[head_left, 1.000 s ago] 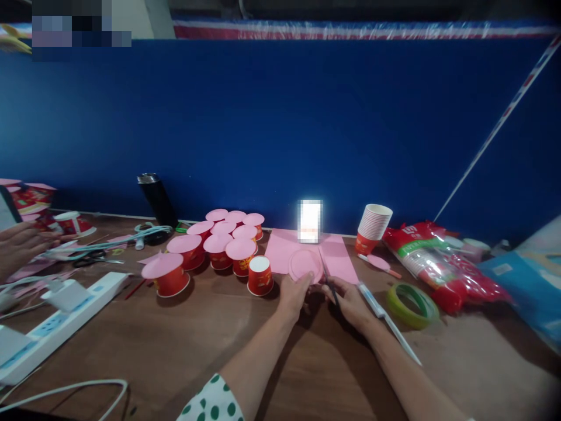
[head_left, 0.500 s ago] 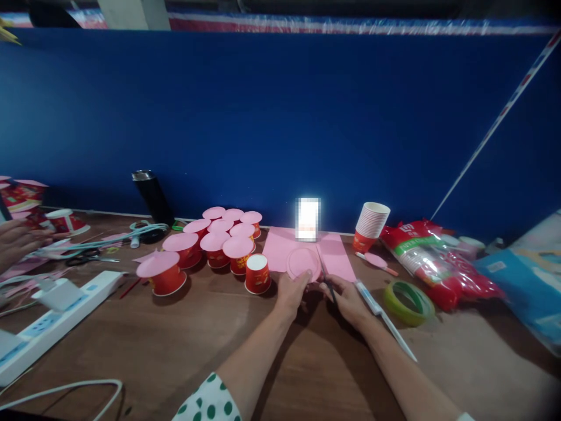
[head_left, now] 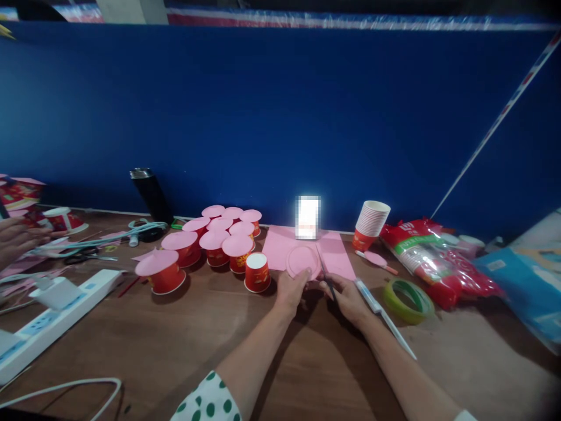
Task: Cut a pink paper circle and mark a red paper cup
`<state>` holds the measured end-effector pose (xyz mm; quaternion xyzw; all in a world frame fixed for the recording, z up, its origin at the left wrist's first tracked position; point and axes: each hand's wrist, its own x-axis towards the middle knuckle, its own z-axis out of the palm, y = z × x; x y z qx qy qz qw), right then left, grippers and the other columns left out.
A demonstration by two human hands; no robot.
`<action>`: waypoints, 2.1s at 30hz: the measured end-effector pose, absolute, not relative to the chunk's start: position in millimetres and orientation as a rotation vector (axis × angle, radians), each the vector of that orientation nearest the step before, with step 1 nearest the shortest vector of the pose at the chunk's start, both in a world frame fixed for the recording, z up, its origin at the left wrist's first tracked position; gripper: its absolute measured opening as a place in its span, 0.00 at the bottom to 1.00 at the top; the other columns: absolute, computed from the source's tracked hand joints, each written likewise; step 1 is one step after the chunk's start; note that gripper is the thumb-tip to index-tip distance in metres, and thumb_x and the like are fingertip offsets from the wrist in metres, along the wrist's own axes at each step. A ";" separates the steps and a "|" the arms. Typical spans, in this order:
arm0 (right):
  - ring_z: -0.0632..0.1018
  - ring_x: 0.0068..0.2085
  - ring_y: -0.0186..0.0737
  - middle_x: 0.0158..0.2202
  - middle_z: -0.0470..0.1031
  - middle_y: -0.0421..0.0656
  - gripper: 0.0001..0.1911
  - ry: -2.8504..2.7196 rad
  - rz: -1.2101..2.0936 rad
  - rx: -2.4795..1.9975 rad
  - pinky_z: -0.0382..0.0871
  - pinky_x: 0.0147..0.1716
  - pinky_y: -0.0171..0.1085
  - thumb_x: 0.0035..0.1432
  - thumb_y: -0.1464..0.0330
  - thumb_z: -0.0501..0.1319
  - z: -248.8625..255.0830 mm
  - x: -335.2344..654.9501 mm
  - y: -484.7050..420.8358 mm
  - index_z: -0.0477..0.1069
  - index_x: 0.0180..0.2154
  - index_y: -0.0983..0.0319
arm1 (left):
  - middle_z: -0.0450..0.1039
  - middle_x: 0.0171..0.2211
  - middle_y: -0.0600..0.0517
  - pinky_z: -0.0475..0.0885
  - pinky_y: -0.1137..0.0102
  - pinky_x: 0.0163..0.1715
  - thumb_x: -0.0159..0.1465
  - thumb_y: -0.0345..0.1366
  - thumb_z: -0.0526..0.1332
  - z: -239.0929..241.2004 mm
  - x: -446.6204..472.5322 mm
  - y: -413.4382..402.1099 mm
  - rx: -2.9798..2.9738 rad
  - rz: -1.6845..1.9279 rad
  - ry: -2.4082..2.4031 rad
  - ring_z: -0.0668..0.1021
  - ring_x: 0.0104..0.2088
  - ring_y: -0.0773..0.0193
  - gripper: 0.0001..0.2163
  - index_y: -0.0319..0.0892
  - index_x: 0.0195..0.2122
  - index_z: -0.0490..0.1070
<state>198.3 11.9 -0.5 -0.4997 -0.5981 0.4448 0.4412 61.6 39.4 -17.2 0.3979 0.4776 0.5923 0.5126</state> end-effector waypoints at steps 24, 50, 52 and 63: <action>0.64 0.22 0.30 0.21 0.68 0.38 0.22 -1.493 1.109 -1.242 0.58 0.20 0.30 0.48 0.56 0.62 -3.8 201.9 13.5 0.73 0.41 0.65 | 0.67 0.15 0.53 0.62 0.76 0.15 0.49 0.42 0.65 -19.2 60.7 40.9 0.974 1.434 1.150 0.66 0.16 0.72 0.14 0.33 0.27 0.73; 0.65 0.22 0.31 0.22 0.69 0.38 0.19 -1.502 1.144 -1.233 0.58 0.20 0.30 0.48 0.58 0.62 -9.2 203.7 16.3 0.72 0.40 0.63 | 0.69 0.18 0.52 0.62 0.76 0.16 0.49 0.44 0.65 -23.1 61.3 43.9 0.977 1.465 1.133 0.66 0.17 0.72 0.16 0.32 0.28 0.73; 0.65 0.22 0.31 0.22 0.69 0.38 0.20 -1.495 1.144 -1.238 0.59 0.21 0.31 0.47 0.58 0.63 -8.3 203.2 16.2 0.72 0.40 0.64 | 0.68 0.17 0.52 0.63 0.76 0.16 0.49 0.43 0.65 -23.0 61.2 43.8 0.978 1.458 1.140 0.66 0.17 0.72 0.16 0.32 0.28 0.73; 0.64 0.23 0.30 0.21 0.65 0.37 0.20 -1.510 1.117 -1.226 0.57 0.20 0.29 0.49 0.58 0.62 -5.3 202.3 14.4 0.71 0.40 0.64 | 0.66 0.15 0.53 0.61 0.76 0.16 0.49 0.40 0.64 -14.5 61.0 38.4 0.981 1.422 1.166 0.66 0.16 0.72 0.12 0.34 0.23 0.71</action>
